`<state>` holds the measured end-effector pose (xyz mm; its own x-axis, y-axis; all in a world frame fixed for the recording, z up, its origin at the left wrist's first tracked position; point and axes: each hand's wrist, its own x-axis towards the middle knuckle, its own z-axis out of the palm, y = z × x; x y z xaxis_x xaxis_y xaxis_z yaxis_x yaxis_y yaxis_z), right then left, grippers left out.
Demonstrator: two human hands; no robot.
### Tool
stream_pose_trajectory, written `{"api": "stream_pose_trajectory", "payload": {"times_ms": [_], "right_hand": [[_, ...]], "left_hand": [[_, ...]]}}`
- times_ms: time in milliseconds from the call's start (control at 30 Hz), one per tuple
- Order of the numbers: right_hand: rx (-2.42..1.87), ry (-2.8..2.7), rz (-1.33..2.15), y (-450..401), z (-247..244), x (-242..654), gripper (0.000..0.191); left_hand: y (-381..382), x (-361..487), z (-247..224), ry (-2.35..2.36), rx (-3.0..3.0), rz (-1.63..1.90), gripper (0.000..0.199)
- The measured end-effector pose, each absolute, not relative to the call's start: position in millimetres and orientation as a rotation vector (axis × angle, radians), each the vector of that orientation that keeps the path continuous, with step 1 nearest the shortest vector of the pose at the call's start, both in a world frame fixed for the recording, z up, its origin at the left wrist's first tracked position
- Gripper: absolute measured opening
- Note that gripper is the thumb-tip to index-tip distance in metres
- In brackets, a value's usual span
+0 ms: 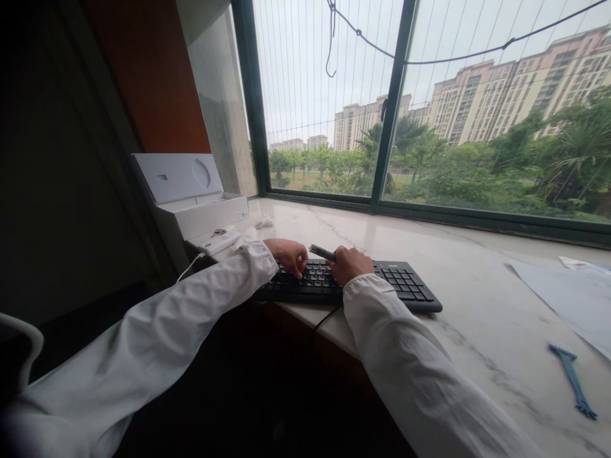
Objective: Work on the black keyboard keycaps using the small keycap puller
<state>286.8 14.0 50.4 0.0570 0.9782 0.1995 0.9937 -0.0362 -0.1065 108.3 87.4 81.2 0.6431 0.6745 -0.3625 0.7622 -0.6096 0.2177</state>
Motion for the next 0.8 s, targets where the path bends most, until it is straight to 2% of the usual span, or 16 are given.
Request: {"api": "stream_pose_trajectory", "payload": {"times_ms": [267, 533, 800], "right_hand": [[-2.109, -2.019, -0.12, 16, 51, 289, 0.043], [-2.123, -2.008, -0.099, 15, 51, 287, 0.042], [-2.1, -2.038, -0.081, 16, 48, 286, 0.041]], "left_hand": [[92, 105, 81, 1.125, 2.432, -0.321, 0.033], [80, 77, 98, 1.127, 2.379, -0.008, 0.04], [67, 91, 76, 1.261, 2.368, 0.073, 0.042]]}}
